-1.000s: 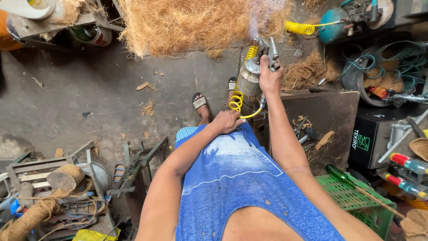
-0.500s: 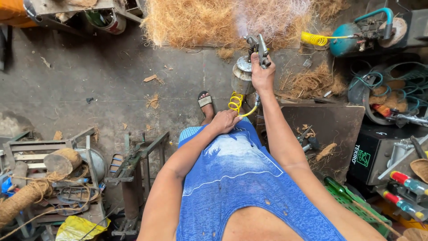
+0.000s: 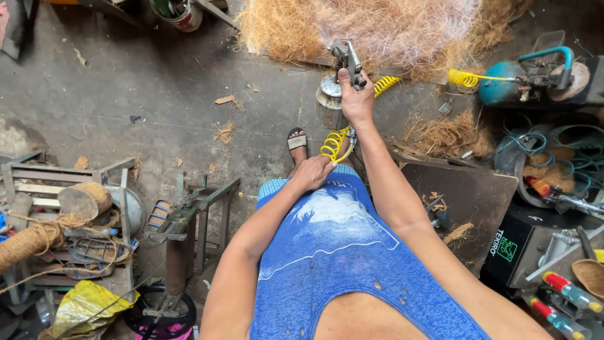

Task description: The person arranges a loose pile of light-brown fibrous material on a white board, then uses a pneumatic spray gun to apply a clear liquid over the fibers. The person flips the board to spray the other side and continues to saturate the material.

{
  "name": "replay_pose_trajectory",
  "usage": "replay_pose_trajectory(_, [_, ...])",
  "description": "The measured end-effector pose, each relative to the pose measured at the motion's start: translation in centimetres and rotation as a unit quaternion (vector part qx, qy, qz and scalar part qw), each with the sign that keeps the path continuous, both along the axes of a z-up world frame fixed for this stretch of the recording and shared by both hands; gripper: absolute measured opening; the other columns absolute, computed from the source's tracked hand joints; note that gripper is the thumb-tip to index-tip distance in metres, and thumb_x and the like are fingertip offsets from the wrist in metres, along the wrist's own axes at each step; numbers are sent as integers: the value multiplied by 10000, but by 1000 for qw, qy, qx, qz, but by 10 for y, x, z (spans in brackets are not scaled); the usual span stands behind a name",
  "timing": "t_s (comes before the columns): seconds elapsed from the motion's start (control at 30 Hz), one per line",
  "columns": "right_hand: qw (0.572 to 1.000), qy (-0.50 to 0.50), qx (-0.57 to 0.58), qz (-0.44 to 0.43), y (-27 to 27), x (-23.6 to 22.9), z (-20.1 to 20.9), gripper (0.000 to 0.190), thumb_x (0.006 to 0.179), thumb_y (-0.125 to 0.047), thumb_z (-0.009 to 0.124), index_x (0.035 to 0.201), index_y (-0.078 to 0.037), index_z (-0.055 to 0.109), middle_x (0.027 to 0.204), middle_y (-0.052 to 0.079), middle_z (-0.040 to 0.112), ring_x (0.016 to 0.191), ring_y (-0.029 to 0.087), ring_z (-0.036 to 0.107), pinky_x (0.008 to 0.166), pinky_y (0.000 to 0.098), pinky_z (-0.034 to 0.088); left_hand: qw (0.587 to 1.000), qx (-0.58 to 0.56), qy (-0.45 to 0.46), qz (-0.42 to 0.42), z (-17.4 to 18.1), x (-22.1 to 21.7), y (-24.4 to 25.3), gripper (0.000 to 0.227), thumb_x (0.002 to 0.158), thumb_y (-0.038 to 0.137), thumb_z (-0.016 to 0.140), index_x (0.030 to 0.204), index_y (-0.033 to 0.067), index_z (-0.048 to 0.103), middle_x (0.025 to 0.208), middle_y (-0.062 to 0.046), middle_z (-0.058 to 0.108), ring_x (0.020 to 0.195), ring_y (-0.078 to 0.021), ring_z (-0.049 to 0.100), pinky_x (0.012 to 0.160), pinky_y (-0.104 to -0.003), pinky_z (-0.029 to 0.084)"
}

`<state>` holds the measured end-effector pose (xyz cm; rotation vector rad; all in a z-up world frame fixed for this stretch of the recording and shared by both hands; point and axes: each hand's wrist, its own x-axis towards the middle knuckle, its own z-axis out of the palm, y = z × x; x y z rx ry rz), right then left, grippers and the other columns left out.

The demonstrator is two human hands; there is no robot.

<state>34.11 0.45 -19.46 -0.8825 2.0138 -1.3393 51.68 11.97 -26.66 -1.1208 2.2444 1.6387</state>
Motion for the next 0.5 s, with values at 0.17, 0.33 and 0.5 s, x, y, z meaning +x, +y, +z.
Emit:
replay_pose_trajectory(0.17, [999,-5,21,33,-9,13,-24,360,935,-417,728,747,-121,649,575,8,551,603,98,502,552,263,443,999,5,6,48,3,12,4,412,1037,458,371,1050,127,617,1047,-184,648,1044,-428,640,894,-553,515])
replay_pose_trajectory(0.33, [998,-7,30,54,-20,34,-16,398,918,-476,730,747,-130,632,563,14,530,577,124,495,544,288,434,997,11,9,77,9,22,4,409,1045,467,370,1043,142,618,1019,-179,649,1035,-425,640,887,-547,516])
replay_pose_trajectory(0.5, [996,-21,23,77,-26,49,-20,390,916,-460,743,729,-139,622,545,-8,543,558,106,508,543,248,420,996,8,15,92,-11,31,10,434,1053,502,348,1017,161,615,975,-156,641,1017,-404,647,871,-514,521])
